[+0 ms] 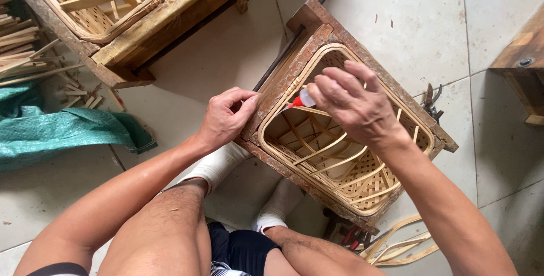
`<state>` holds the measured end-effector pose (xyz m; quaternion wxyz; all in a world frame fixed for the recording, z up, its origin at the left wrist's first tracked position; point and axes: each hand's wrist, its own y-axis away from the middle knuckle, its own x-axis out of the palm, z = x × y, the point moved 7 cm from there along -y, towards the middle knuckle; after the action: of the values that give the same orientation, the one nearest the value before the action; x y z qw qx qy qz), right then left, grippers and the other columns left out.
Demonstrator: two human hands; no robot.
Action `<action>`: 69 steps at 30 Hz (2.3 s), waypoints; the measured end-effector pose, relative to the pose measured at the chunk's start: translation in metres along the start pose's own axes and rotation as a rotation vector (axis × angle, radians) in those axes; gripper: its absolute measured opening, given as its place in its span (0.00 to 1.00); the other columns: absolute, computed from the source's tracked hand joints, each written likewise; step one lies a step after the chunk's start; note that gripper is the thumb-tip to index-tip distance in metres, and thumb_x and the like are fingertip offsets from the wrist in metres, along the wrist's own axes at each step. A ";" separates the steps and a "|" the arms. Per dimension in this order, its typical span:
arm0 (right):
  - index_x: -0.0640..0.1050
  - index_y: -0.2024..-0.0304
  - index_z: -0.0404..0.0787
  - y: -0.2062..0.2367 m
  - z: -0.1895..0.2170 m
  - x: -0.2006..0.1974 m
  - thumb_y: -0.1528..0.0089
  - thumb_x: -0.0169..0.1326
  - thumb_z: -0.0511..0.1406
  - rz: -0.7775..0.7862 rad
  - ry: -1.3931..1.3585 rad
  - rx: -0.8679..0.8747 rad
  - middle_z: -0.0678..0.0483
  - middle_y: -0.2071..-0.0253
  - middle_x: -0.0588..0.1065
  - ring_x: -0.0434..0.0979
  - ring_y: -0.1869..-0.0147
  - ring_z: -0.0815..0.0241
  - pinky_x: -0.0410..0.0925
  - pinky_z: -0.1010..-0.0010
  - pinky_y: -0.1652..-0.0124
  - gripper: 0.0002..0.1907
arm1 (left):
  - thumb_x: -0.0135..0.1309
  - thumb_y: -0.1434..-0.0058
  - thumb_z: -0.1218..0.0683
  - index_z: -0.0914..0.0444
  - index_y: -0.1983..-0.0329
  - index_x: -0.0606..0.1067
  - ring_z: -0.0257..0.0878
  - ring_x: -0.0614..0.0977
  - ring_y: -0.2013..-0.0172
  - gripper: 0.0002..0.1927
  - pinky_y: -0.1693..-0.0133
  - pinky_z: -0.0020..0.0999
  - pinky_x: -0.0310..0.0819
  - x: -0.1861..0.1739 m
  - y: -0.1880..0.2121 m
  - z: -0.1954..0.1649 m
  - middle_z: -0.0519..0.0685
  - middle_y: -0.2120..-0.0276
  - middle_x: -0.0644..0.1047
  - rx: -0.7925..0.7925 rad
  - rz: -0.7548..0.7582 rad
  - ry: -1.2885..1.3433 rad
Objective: The person sits on the floor and assembles a woven bamboo basket in a wooden frame jig. They apply glue from a squeeze bottle along the basket rim, trim bamboo strips with pliers, press curved strips into the weave, and reposition the basket in the frame.
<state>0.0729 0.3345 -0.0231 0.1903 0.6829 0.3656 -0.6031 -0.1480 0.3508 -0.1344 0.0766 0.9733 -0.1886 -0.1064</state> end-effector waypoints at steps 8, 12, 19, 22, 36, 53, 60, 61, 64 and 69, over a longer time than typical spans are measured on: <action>0.78 0.44 0.47 -0.017 0.020 -0.010 0.34 0.58 0.36 0.031 -0.002 -0.050 0.59 0.49 0.75 0.75 0.41 0.64 0.58 0.64 0.31 0.15 | 0.55 0.32 0.55 0.67 0.56 0.82 0.30 0.79 0.69 0.11 0.66 0.27 0.75 0.001 0.001 0.007 0.49 0.67 0.82 0.014 -0.042 0.030; 0.79 0.45 0.48 -0.017 0.021 -0.013 0.34 0.60 0.37 0.043 0.055 -0.079 0.60 0.49 0.75 0.74 0.41 0.64 0.57 0.64 0.32 0.15 | 0.55 0.32 0.55 0.67 0.55 0.82 0.30 0.79 0.69 0.11 0.65 0.27 0.76 0.001 0.000 0.009 0.49 0.67 0.83 -0.013 -0.040 0.047; 0.78 0.44 0.50 -0.013 0.029 -0.016 0.34 0.60 0.37 0.007 0.043 -0.071 0.60 0.48 0.75 0.74 0.40 0.64 0.56 0.65 0.30 0.15 | 0.54 0.32 0.54 0.68 0.54 0.81 0.30 0.80 0.69 0.12 0.65 0.27 0.77 0.000 0.000 0.005 0.50 0.68 0.83 0.001 -0.035 0.045; 0.78 0.44 0.48 -0.016 0.042 -0.015 0.35 0.58 0.37 0.020 0.005 -0.081 0.59 0.49 0.75 0.74 0.40 0.63 0.57 0.64 0.31 0.16 | 0.54 0.32 0.54 0.68 0.53 0.81 0.30 0.80 0.70 0.13 0.66 0.27 0.77 0.000 0.001 0.005 0.49 0.70 0.83 -0.035 -0.042 0.058; 0.79 0.49 0.42 0.021 0.054 -0.060 0.41 0.68 0.38 0.083 -0.183 0.350 0.55 0.54 0.78 0.77 0.50 0.58 0.64 0.61 0.44 0.20 | 0.53 0.29 0.55 0.67 0.52 0.81 0.28 0.79 0.70 0.11 0.68 0.25 0.75 -0.004 0.007 0.003 0.46 0.72 0.81 0.049 -0.118 0.128; 0.80 0.55 0.38 0.061 0.154 -0.087 0.51 0.68 0.35 0.084 -0.390 0.761 0.52 0.64 0.76 0.76 0.59 0.52 0.66 0.60 0.56 0.21 | 0.53 0.29 0.55 0.67 0.50 0.80 0.28 0.80 0.72 0.12 0.69 0.24 0.76 -0.007 0.017 -0.002 0.46 0.72 0.81 0.110 -0.171 0.102; 0.80 0.56 0.38 0.056 0.156 -0.089 0.50 0.68 0.35 0.117 -0.372 0.753 0.52 0.64 0.76 0.76 0.59 0.53 0.66 0.60 0.56 0.21 | 0.53 0.29 0.55 0.66 0.48 0.79 0.31 0.81 0.73 0.12 0.69 0.28 0.76 -0.012 0.021 -0.013 0.47 0.71 0.82 0.157 -0.179 0.012; 0.80 0.56 0.39 0.063 0.155 -0.093 0.51 0.68 0.36 0.094 -0.382 0.788 0.52 0.64 0.77 0.76 0.58 0.52 0.66 0.60 0.55 0.21 | 0.54 0.29 0.56 0.67 0.48 0.79 0.31 0.82 0.71 0.12 0.67 0.28 0.77 -0.014 0.024 -0.019 0.48 0.69 0.82 0.214 -0.202 -0.011; 0.80 0.54 0.39 0.090 0.156 -0.110 0.50 0.68 0.36 0.035 -0.360 0.894 0.51 0.61 0.77 0.76 0.55 0.51 0.66 0.60 0.52 0.22 | 0.54 0.29 0.58 0.66 0.46 0.79 0.37 0.81 0.69 0.11 0.67 0.31 0.78 -0.014 0.038 -0.037 0.52 0.62 0.81 0.383 -0.168 -0.102; 0.80 0.51 0.41 0.139 0.175 -0.125 0.47 0.67 0.35 0.014 -0.329 1.080 0.52 0.57 0.77 0.76 0.52 0.51 0.65 0.60 0.49 0.21 | 0.60 0.31 0.60 0.65 0.48 0.79 0.45 0.80 0.56 0.09 0.54 0.39 0.77 -0.007 0.072 -0.060 0.52 0.56 0.80 0.637 -0.092 -0.337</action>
<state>0.0540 0.0863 0.0372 -0.1276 0.5827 -0.0340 -0.8019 -0.1658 0.2936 -0.0617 -0.2674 0.9246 -0.1782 -0.2048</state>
